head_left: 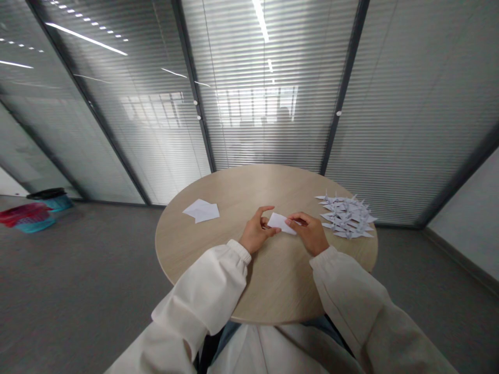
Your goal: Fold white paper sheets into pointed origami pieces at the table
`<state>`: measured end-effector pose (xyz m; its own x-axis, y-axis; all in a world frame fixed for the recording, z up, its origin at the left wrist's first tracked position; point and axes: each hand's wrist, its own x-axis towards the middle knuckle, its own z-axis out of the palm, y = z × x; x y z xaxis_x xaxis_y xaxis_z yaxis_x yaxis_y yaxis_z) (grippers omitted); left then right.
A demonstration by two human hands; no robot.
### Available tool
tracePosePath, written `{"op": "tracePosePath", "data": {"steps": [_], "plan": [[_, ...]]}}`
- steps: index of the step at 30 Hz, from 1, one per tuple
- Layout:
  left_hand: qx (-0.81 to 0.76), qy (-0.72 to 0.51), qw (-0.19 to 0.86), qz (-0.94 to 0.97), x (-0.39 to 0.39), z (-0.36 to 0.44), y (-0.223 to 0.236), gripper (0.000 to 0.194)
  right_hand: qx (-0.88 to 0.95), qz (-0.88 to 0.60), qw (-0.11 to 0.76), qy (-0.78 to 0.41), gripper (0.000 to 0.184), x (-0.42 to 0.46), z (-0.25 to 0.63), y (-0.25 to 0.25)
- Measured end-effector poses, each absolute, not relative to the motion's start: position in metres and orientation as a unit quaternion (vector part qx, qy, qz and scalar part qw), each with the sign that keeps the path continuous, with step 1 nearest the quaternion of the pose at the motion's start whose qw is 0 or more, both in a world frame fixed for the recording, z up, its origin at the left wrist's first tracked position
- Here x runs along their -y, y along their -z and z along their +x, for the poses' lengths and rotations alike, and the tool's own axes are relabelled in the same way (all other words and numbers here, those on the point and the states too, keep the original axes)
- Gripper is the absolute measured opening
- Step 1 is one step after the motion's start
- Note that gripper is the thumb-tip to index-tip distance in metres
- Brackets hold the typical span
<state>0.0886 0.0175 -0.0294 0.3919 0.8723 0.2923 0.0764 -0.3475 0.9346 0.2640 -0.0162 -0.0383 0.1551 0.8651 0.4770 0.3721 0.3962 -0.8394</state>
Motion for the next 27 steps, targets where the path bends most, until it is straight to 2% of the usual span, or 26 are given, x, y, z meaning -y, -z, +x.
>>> {"op": "tracePosePath", "data": {"steps": [14,21,27], "plan": [[-0.34,-0.456,0.497,0.655,-0.0186,0.0887,0.0279,0.063,0.589,-0.51,0.586,-0.22,0.026,0.0152,0.2649,0.0367],[-0.33,-0.462,0.45,0.689,-0.0178,0.0852,0.0265,0.045,0.588,-0.508,0.588,-0.224,0.025,0.0161,0.2642,0.0367],[-0.334,-0.455,0.464,0.683,-0.0177,0.0856,0.0262,0.042,0.585,-0.506,0.592,-0.228,0.027,0.017,0.2634,0.0355]]}}
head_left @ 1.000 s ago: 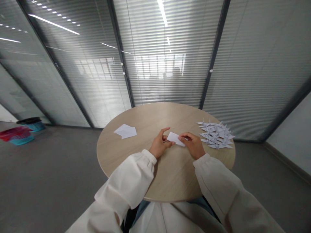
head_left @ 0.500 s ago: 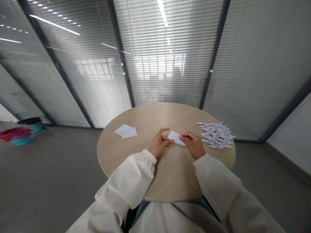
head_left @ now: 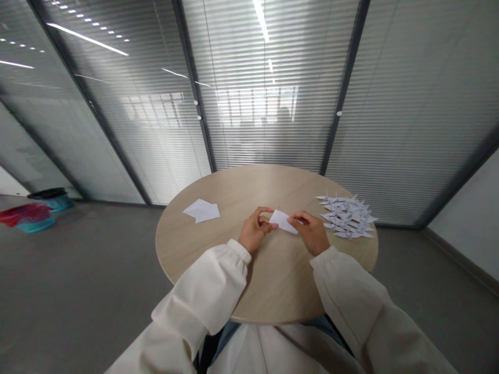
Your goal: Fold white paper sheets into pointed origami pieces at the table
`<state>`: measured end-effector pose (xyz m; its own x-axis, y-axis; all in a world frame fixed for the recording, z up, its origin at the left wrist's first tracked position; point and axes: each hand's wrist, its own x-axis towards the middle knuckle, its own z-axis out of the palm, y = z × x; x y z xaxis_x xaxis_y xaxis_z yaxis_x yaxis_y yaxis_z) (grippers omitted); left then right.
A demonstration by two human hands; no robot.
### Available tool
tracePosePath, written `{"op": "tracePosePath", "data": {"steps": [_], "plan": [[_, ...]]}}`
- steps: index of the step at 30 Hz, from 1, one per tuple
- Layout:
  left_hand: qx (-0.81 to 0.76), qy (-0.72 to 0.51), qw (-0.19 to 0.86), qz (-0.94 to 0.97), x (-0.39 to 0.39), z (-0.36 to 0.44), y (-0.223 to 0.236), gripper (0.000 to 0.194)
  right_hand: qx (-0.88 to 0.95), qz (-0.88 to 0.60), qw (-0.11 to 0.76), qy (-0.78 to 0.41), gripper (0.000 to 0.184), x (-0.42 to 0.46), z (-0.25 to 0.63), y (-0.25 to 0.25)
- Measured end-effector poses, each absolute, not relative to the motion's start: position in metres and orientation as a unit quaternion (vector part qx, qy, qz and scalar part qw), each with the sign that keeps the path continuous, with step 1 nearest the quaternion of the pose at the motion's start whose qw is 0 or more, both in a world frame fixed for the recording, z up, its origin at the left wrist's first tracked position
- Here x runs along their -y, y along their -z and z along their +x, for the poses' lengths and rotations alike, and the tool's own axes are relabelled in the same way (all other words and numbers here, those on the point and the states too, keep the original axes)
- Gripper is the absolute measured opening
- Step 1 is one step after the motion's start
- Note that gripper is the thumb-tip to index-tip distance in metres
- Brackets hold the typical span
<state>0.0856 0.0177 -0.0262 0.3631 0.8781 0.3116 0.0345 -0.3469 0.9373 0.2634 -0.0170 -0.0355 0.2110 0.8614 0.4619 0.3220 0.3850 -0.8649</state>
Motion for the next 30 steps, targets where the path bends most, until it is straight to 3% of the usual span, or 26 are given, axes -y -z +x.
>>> {"op": "tracePosePath", "data": {"steps": [6,17,26,30], "plan": [[-0.338,-0.474,0.489,0.65,-0.0188,0.087,0.0259,0.05,0.575,-0.515,0.595,-0.222,0.026,0.0148,0.2655,0.0376],[-0.343,-0.512,0.412,0.672,-0.0198,0.085,0.024,0.029,0.597,-0.514,0.567,-0.241,0.024,0.0136,0.2658,0.0396],[-0.334,-0.537,0.448,0.632,-0.0214,0.0873,0.023,0.047,0.621,-0.499,0.531,-0.289,0.02,0.0129,0.2656,0.0421],[-0.314,-0.457,0.511,0.657,-0.0225,0.0887,0.0282,0.041,0.606,-0.492,0.552,-0.293,0.024,0.012,0.2666,0.0421]]}}
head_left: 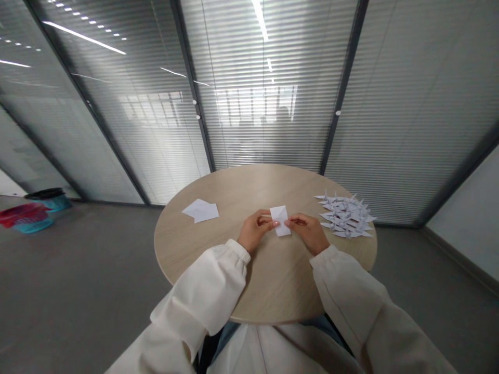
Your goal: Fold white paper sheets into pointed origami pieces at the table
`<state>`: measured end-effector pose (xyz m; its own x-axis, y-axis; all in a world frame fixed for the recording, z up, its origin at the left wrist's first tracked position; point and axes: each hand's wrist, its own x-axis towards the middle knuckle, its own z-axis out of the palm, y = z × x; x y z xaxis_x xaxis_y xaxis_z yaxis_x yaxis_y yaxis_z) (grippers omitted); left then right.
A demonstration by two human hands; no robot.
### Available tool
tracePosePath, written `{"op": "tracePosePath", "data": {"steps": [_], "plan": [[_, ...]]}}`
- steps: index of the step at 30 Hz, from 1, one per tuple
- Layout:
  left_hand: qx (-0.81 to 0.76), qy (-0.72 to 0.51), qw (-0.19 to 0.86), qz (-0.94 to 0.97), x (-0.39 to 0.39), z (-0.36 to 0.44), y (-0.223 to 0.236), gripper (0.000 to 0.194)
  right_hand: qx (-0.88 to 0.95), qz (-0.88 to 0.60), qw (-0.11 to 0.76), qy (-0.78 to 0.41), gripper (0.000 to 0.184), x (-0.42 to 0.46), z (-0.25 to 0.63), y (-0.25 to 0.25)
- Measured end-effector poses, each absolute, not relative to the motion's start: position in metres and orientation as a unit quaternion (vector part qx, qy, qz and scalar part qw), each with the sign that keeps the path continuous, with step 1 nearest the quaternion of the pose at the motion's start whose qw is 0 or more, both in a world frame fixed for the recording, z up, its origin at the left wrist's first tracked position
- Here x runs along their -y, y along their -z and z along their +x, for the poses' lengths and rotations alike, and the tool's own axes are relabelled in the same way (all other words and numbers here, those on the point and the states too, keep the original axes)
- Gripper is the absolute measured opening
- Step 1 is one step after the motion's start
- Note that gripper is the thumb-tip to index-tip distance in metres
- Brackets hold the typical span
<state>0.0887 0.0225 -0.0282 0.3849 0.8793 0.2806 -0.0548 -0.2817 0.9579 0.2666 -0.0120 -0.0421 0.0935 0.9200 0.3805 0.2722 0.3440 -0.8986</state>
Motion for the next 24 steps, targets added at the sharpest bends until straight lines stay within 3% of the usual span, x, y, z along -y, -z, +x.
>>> {"op": "tracePosePath", "data": {"steps": [10,24], "plan": [[-0.379,-0.406,0.423,0.716,-0.0197,0.0867,0.027,0.037,0.598,-0.477,0.561,-0.317,0.022,0.013,0.265,0.0406],[-0.371,-0.356,0.421,0.747,-0.0169,0.0864,0.0252,0.045,0.575,-0.481,0.578,-0.323,0.025,0.0126,0.2652,0.0426]]}}
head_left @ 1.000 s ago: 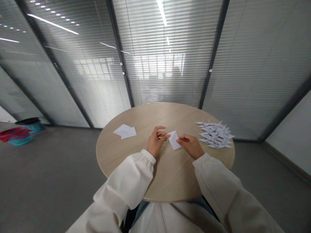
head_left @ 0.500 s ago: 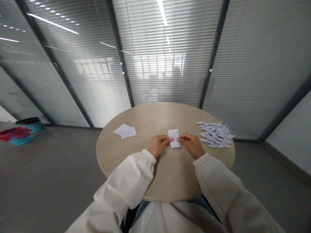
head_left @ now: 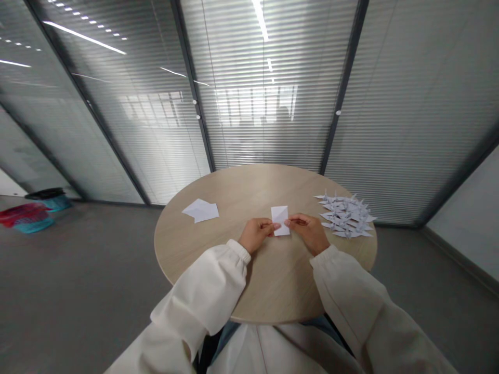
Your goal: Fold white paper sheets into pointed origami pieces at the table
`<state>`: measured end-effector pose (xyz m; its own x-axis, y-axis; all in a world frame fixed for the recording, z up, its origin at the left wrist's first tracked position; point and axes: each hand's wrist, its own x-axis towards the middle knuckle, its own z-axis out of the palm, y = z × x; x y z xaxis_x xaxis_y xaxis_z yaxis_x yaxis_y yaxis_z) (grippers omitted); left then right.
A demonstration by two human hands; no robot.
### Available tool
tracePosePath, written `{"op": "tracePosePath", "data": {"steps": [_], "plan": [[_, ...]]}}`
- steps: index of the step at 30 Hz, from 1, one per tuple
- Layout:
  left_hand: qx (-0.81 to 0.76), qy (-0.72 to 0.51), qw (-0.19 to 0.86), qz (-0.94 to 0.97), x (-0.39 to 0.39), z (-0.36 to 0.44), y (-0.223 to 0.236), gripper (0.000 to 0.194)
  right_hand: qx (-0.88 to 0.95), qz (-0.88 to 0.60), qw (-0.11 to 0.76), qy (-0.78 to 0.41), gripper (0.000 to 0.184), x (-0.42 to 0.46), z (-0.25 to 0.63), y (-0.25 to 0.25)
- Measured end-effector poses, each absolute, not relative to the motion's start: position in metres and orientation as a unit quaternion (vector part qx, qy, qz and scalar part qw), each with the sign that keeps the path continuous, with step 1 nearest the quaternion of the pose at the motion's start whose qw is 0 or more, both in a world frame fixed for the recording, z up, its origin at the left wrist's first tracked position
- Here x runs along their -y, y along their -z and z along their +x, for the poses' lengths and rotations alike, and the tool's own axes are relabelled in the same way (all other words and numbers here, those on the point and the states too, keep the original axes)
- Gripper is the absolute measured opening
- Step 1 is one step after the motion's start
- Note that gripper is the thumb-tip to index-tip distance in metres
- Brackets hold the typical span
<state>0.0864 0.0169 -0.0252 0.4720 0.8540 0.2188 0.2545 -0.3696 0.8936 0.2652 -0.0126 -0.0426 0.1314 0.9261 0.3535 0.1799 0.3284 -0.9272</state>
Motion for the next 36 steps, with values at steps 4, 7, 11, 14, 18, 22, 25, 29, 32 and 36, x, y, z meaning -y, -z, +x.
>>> {"op": "tracePosePath", "data": {"steps": [4,7,11,14,18,22,25,29,32,36], "plan": [[-0.37,-0.361,0.409,0.752,-0.016,0.085,0.024,0.045,0.576,-0.476,0.578,-0.326,0.025,0.013,0.265,0.042],[-0.377,-0.361,0.415,0.745,-0.017,0.086,0.026,0.045,0.576,-0.477,0.58,-0.324,0.025,0.014,0.265,0.042],[-0.377,-0.349,0.443,0.735,-0.019,0.088,0.028,0.047,0.572,-0.477,0.585,-0.32,0.026,0.013,0.266,0.042],[-0.37,-0.331,0.468,0.731,-0.018,0.089,0.028,0.047,0.57,-0.478,0.587,-0.319,0.026,0.013,0.266,0.042],[-0.371,-0.326,0.484,0.723,-0.013,0.088,0.024,0.044,0.571,-0.48,0.585,-0.318,0.024,0.013,0.266,0.041],[-0.385,-0.328,0.467,0.726,-0.008,0.088,0.02,0.041,0.571,-0.48,0.585,-0.318,0.024,0.014,0.265,0.04],[-0.379,-0.327,0.477,0.722,-0.008,0.088,0.02,0.043,0.571,-0.479,0.587,-0.316,0.024,0.014,0.265,0.04],[-0.371,-0.319,0.496,0.717,-0.01,0.089,0.022,0.044,0.564,-0.483,0.594,-0.308,0.024,0.013,0.266,0.039],[-0.367,-0.311,0.5,0.72,-0.011,0.089,0.024,0.043,0.555,-0.488,0.601,-0.304,0.024,0.013,0.266,0.038],[-0.367,-0.301,0.45,0.757,-0.012,0.087,0.025,0.044,0.553,-0.488,0.601,-0.309,0.026,0.014,0.265,0.039]]}}
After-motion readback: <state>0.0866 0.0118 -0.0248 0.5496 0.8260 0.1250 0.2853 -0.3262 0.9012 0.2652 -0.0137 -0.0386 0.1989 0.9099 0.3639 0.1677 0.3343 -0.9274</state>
